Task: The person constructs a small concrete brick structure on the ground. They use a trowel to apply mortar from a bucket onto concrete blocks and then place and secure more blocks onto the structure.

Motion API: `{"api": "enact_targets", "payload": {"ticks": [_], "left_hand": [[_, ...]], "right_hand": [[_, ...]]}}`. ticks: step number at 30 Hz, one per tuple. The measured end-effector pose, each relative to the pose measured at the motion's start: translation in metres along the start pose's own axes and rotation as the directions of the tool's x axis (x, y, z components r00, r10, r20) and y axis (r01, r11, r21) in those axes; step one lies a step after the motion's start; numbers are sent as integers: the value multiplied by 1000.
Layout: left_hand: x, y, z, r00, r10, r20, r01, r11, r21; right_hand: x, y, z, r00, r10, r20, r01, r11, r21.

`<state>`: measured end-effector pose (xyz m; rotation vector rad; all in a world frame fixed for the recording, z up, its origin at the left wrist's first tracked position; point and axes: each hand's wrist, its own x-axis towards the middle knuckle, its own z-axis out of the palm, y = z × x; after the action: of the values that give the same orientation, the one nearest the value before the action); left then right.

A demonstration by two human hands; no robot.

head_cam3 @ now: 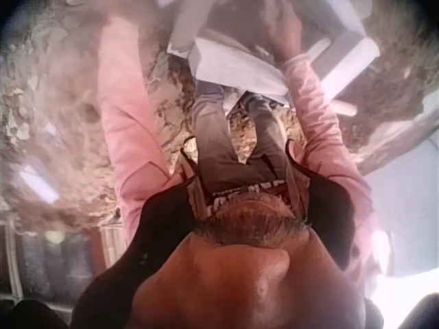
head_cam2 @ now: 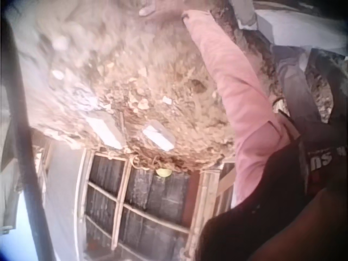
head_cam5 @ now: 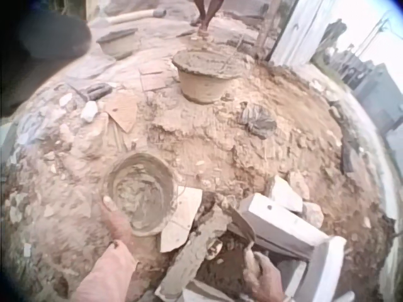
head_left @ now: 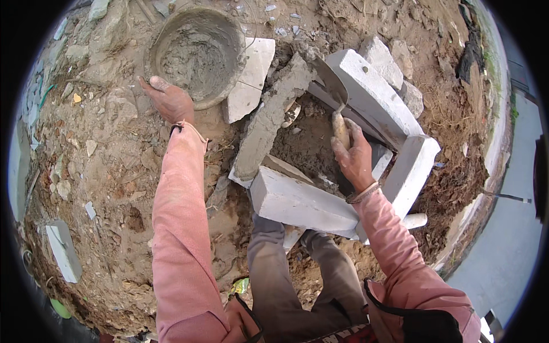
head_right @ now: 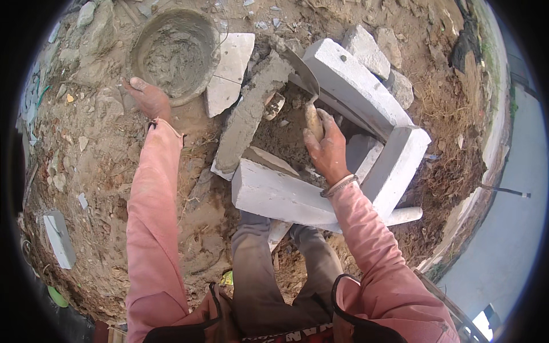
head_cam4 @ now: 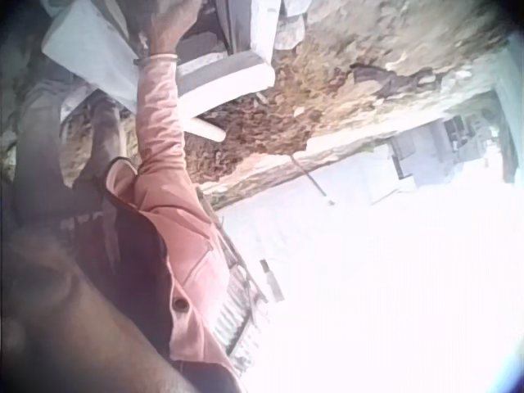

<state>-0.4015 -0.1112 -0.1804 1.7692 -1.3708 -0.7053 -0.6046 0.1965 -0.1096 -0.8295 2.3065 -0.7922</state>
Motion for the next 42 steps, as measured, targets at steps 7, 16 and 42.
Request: {"api": "enact_targets", "payload": {"ticks": [7,16,42], "left_hand": [[-9,0,12,998,34,-61,-31,998,50],[7,-3,12,1000,1,9,-1,999,47],[-2,-10,5,1000,16,-16,-15,998,53]], "right_hand": [[5,22,92,980,94,-178,-104,993,-47],[-4,38,60,996,77,-54,-75,997,33],[-32,63,45,990,-35,137,33,999,14]]}}
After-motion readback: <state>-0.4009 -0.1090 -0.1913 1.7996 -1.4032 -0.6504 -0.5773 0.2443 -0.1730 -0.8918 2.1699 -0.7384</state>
